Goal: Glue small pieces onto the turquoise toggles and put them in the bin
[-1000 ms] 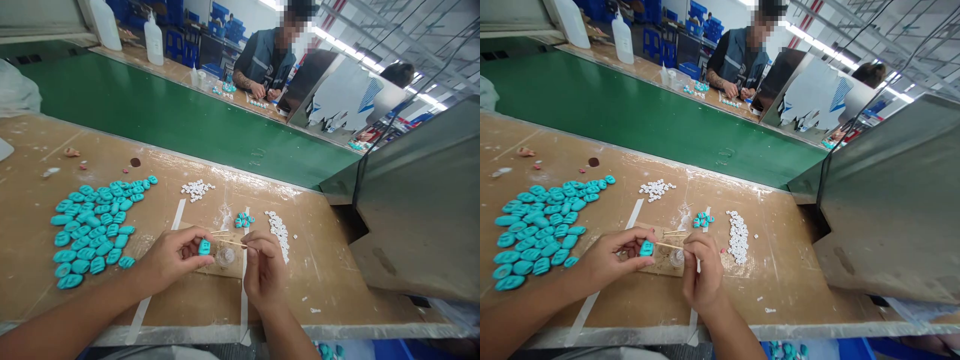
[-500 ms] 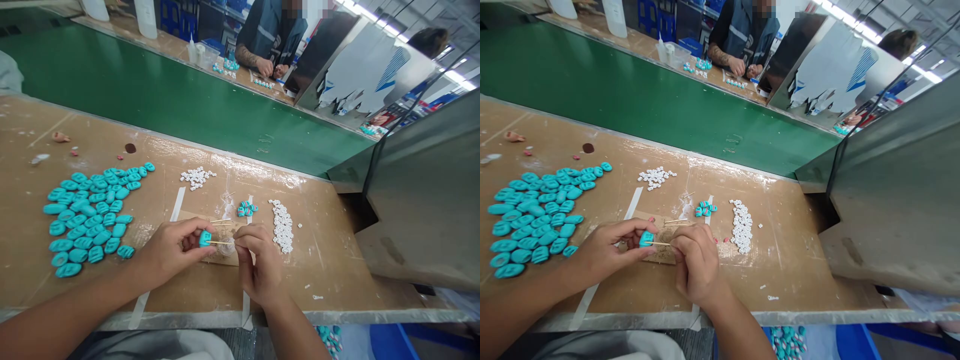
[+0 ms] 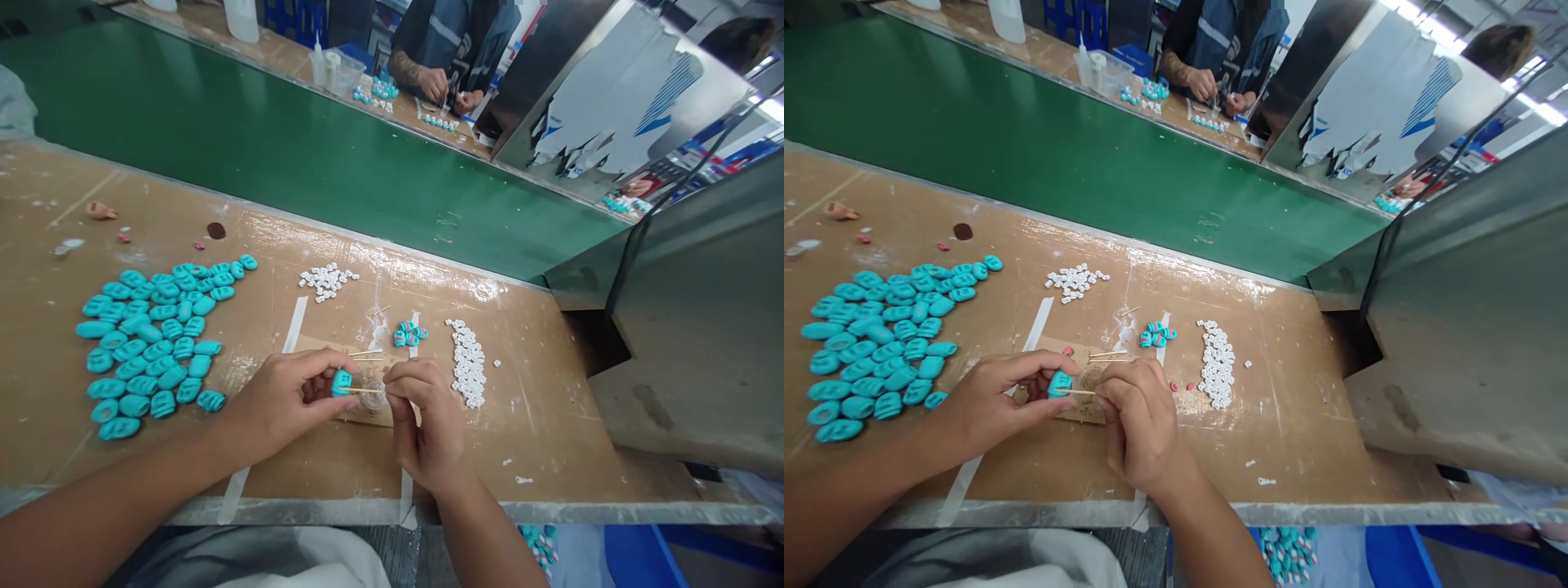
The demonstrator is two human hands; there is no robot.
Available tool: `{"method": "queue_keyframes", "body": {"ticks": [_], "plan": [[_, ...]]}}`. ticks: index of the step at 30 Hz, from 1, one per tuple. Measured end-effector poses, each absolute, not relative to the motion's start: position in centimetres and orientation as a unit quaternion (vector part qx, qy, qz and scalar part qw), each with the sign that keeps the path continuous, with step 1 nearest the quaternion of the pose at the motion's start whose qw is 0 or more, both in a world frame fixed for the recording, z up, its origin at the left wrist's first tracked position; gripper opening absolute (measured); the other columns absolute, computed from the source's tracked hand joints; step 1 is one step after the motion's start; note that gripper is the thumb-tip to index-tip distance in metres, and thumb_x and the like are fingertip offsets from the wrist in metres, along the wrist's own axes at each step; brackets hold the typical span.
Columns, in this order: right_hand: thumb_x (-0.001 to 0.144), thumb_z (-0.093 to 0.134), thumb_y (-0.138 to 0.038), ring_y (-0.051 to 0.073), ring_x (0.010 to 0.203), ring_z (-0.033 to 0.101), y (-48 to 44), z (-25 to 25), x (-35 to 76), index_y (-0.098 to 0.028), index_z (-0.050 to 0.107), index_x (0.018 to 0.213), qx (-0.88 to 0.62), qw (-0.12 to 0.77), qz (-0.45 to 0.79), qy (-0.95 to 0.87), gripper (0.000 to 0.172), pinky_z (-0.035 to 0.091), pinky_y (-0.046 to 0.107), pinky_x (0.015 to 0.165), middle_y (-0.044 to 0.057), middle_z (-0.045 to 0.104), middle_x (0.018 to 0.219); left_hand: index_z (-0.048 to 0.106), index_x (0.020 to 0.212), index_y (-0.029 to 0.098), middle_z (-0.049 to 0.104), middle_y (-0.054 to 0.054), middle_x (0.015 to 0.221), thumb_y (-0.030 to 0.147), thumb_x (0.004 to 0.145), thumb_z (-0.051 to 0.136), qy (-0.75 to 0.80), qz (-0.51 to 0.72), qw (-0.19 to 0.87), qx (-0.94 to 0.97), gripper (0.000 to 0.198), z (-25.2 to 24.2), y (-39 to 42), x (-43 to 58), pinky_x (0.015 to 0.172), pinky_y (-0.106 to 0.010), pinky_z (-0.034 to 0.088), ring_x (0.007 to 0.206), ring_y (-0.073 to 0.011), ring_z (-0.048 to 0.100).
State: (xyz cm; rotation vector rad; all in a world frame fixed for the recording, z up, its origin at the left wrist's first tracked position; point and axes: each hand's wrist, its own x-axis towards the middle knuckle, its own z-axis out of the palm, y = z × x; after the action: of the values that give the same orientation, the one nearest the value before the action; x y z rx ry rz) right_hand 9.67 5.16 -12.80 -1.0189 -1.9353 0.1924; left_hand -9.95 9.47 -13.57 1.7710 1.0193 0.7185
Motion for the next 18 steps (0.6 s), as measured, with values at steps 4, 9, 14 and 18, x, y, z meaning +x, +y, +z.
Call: {"method": "queue_keyframes", "body": {"ticks": [4, 9, 14, 18], "plan": [[0.088, 0.044, 0.000, 0.017, 0.077, 0.059, 5.14, -12.90, 9.72, -0.021, 0.050, 0.101, -0.412, 0.452, 0.078, -0.787, 0.026, 0.048, 0.032, 0.068, 0.005, 0.061, 0.085, 0.073, 0.091, 0.022, 0.060, 0.006, 0.065, 0.030, 0.079, 0.070, 0.411, 0.294, 0.470, 0.724, 0.014, -13.47, 9.50, -9.98, 0.052, -0.018, 0.044, 0.053, -0.0098, 0.051], [0.087, 0.046, 0.002, 0.016, 0.078, 0.057, 5.13, -13.09, 9.83, -0.020, 0.049, 0.100, -0.414, 0.445, 0.080, -0.790, 0.026, 0.048, 0.032, 0.068, 0.006, 0.060, 0.086, 0.074, 0.091, 0.023, 0.060, 0.006, 0.066, 0.027, 0.080, 0.070, 0.414, 0.290, 0.471, 0.723, 0.013, -13.31, 9.41, -9.86, 0.053, -0.018, 0.043, 0.053, -0.0092, 0.050], [0.088, 0.044, 0.001, 0.017, 0.078, 0.058, 5.19, -13.02, 9.93, -0.021, 0.049, 0.101, -0.416, 0.455, 0.074, -0.784, 0.026, 0.048, 0.033, 0.069, 0.005, 0.059, 0.084, 0.073, 0.092, 0.022, 0.062, 0.005, 0.067, 0.030, 0.079, 0.071, 0.423, 0.297, 0.467, 0.717, 0.015, -13.54, 9.38, -9.84, 0.054, -0.019, 0.045, 0.055, -0.0106, 0.053], [0.087, 0.044, 0.002, 0.017, 0.077, 0.058, 5.15, -12.93, 9.86, -0.022, 0.049, 0.101, -0.416, 0.453, 0.075, -0.785, 0.028, 0.048, 0.033, 0.068, 0.004, 0.059, 0.085, 0.073, 0.093, 0.021, 0.065, 0.003, 0.070, 0.034, 0.080, 0.069, 0.423, 0.285, 0.474, 0.718, 0.018, -13.54, 9.42, -9.92, 0.057, -0.022, 0.048, 0.057, -0.0125, 0.056]]}}
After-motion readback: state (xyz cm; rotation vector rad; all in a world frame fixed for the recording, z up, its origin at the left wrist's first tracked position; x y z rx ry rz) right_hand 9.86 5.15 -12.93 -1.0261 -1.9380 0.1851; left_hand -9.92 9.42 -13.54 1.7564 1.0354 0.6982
